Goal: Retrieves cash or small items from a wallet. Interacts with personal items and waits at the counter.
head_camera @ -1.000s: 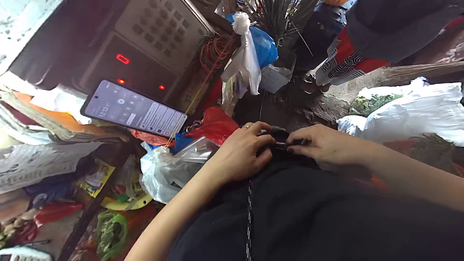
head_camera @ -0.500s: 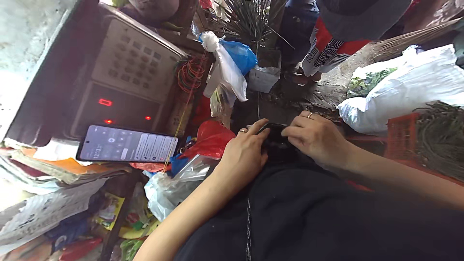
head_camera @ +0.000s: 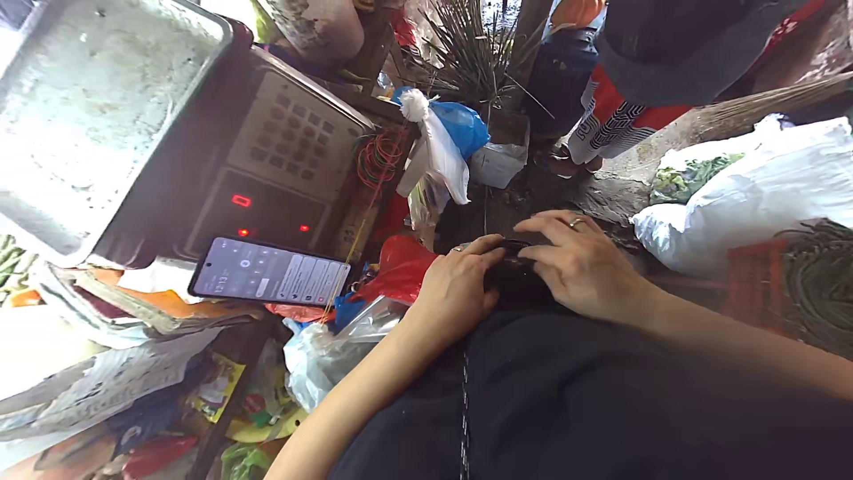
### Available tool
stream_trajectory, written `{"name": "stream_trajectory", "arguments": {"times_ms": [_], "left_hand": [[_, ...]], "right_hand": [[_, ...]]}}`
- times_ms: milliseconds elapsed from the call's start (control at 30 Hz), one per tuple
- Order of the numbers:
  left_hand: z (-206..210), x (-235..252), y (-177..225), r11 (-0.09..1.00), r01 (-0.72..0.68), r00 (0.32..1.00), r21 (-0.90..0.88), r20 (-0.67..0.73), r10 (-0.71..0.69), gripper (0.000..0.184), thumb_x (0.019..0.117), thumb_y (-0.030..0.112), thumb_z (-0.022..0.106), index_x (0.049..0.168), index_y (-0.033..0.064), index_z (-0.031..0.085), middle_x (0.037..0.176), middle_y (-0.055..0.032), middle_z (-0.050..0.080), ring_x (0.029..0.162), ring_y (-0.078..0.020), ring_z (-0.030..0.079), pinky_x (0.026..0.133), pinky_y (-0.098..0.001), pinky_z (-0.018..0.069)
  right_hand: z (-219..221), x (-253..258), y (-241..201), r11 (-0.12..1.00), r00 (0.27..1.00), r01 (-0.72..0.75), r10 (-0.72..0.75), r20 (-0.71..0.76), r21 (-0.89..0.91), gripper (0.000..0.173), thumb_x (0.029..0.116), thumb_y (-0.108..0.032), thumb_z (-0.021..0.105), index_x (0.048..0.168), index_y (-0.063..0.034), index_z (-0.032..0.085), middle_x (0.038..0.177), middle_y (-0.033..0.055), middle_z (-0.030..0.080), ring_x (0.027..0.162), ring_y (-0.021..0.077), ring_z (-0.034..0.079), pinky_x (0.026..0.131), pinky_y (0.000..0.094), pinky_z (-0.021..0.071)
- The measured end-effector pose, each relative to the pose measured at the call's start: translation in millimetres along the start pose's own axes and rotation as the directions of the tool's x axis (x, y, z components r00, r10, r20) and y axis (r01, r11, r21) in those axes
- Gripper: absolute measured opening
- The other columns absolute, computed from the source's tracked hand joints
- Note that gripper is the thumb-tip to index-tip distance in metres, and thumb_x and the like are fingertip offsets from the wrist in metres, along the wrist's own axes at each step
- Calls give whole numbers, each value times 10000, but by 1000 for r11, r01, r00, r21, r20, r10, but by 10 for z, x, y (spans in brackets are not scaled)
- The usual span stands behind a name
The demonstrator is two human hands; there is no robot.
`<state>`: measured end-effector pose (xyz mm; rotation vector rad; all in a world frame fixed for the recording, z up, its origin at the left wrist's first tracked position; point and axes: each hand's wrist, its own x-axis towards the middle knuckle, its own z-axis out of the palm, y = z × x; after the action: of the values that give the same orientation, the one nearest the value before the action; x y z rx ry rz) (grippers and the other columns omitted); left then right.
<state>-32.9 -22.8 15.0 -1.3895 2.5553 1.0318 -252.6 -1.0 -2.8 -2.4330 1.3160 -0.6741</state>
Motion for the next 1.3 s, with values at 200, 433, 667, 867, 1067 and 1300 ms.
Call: {"name": "stream_trajectory", "arguments": {"times_ms": [200,433,667,867,1067,1300], "left_hand": [[3,96,-176,841,-352,925,-411,-293,244,448,884,324,807,1202,30,697,1275,-61,684,1169,-146,649,1030,-385,537],[-285,168,-177,597,-529,777,-603,-627,57,190,978,94,637,1155,35,675,1021,19,727,901,-35,690,831,-249,595],[-334,107,-232,436,-440,747,-785,-589,-307,162,1020,138,559,1026,66,704,884,9,715,794,-81,692,752,-286,604],[-347,80,-362,174,-503,670,-847,-509,-540,263,1005,173,618,1221,33,567,966,-53,682,814,-119,689,735,-298,609],[-97,19,-339,507,-466,731,-725,-639,-241,1302,527,280,1022,1544,13,253,1498,-187,426,1219,-220,637,831,-371,656],[74,-13,-365,562,-579,647,-591,-752,-124,1037,686,99,896,1499,-18,261,1366,-109,557,1234,-110,596,1075,-316,515]], "right_hand": [[-414,178,-192,999,999,24,-22,-39,41,276,1036,-120,497,1144,-84,749,962,125,744,850,258,736,717,404,611],[-477,686,-238,954,984,59,-6,-179,294,284,1028,-101,552,1247,-37,721,1044,93,750,917,110,717,861,207,577],[-272,842,-174,968,956,233,-210,-204,94,181,1002,-78,574,962,-41,746,882,73,740,872,190,712,835,291,583],[-274,831,-259,911,892,412,-404,-202,-4,199,1019,-73,519,959,-93,707,879,36,716,894,176,689,847,294,568],[-259,901,-371,902,871,431,-420,-254,-15,192,1050,-101,517,1002,-78,701,888,71,718,897,185,682,868,292,543],[-221,876,-294,859,905,423,-384,-182,288,225,1083,-245,520,1058,-120,706,984,46,706,999,126,652,915,272,520]]}}
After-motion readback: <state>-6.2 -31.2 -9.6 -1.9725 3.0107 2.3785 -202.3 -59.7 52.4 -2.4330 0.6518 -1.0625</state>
